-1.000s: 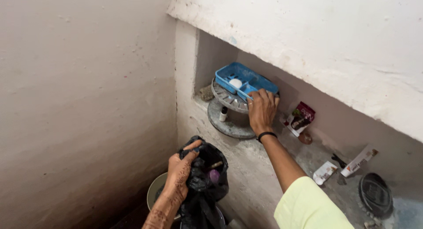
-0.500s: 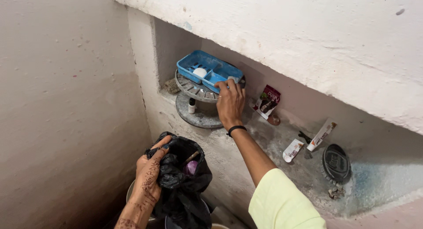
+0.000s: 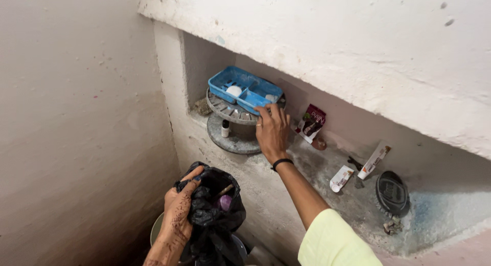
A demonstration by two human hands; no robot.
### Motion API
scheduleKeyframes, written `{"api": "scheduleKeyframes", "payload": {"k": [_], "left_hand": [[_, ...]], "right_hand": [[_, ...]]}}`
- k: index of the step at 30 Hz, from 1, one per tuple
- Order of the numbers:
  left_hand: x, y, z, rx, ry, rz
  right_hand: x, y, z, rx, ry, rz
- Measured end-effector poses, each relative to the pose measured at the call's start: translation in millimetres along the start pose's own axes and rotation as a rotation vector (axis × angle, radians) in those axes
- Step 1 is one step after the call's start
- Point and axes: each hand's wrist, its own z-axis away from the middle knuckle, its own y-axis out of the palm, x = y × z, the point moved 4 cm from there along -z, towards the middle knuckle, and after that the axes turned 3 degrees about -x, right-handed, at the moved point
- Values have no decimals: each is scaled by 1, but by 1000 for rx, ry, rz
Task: The person gathers various small items from a bathroom shelf, including a bottle, toothbrush, toothpaste, and other toiletries, and places them into a black plastic bag. The person then moves to a wall-mounted toothbrush holder and removes several toothbrushes, placing them into the same bag.
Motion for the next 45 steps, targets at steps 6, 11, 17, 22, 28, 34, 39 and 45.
{"api": "scheduleKeyframes", "payload": {"k": [6, 11, 17, 22, 28, 34, 39, 45], "left_hand": [[-1, -3, 8, 11, -30, 16], [0, -8, 9, 9, -38, 7], [1, -17, 16, -5, -38, 62], [-1, -27, 23, 12, 4, 72], [-11, -37, 38, -44, -21, 61], [-20, -44, 53, -57, -57, 16], [-14, -49, 45, 26, -32, 47], [-10, -43, 40, 115, -20, 56]], "right_hand": [[7, -13, 5, -6, -8, 11], [18, -27, 9, 30, 12, 4], [30, -44, 17, 30, -37, -6], [49, -59, 24, 36, -66, -45], [72, -71, 35, 101, -62, -81], [93, -77, 49, 134, -54, -129], [107, -77, 66, 277, 21, -131], [127, -79, 82, 489, 142, -327]]}}
